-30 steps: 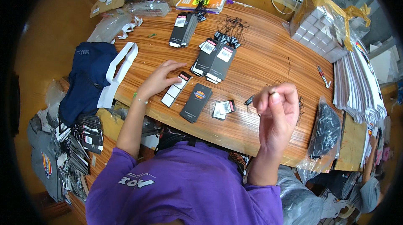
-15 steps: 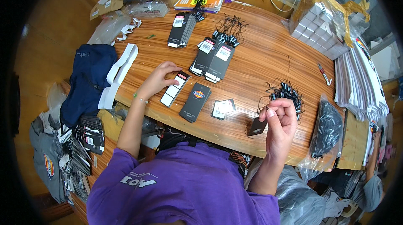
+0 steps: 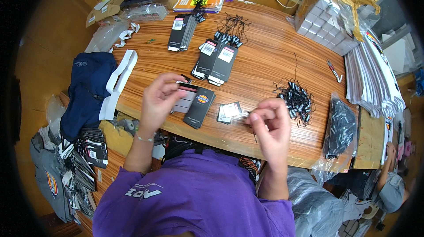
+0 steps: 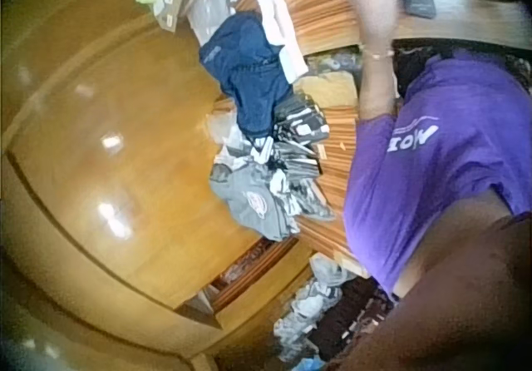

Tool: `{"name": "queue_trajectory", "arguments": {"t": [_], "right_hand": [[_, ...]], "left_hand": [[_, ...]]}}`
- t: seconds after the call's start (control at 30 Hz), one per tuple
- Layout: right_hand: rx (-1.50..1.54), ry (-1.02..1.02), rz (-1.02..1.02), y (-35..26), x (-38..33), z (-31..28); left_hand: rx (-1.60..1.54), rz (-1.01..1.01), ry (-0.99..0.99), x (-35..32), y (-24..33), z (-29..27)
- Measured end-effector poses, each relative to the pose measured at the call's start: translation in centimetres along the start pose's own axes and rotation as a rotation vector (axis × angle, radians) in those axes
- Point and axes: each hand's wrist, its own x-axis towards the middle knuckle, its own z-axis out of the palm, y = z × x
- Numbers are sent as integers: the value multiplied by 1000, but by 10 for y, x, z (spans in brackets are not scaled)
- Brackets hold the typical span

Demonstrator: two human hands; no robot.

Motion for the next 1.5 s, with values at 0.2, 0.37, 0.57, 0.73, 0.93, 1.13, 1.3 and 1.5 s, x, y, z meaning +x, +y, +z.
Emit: {"name": "queue_trajectory", "arguments": {"t": [0.2, 0.37, 0.57, 0.73, 0.93, 1.13, 1.3, 1.5], "right_hand": [[-431, 126, -391, 19, 0, 21], [-582, 201, -586, 21, 3, 21], [-593, 198, -556, 21, 3, 20], [-192, 178, -321, 25, 1, 21], [157, 83, -103, 19, 1, 14], [253, -2, 63, 6, 5, 14], [248, 62, -66, 28, 6, 2], [590, -16, -57, 23, 20, -10]], "left_hand": [[24, 105, -163, -5, 9, 68], [-9, 157, -218, -9, 10, 82], [115, 267, -221, -8, 5, 81], [265, 444, -234, -3, 10, 78], [376, 623, -242, 3, 11, 80], [715, 947, -136, 10, 15, 72], [798, 1077, -160, 11, 14, 67], [597, 910, -320, 16, 16, 60]]}}
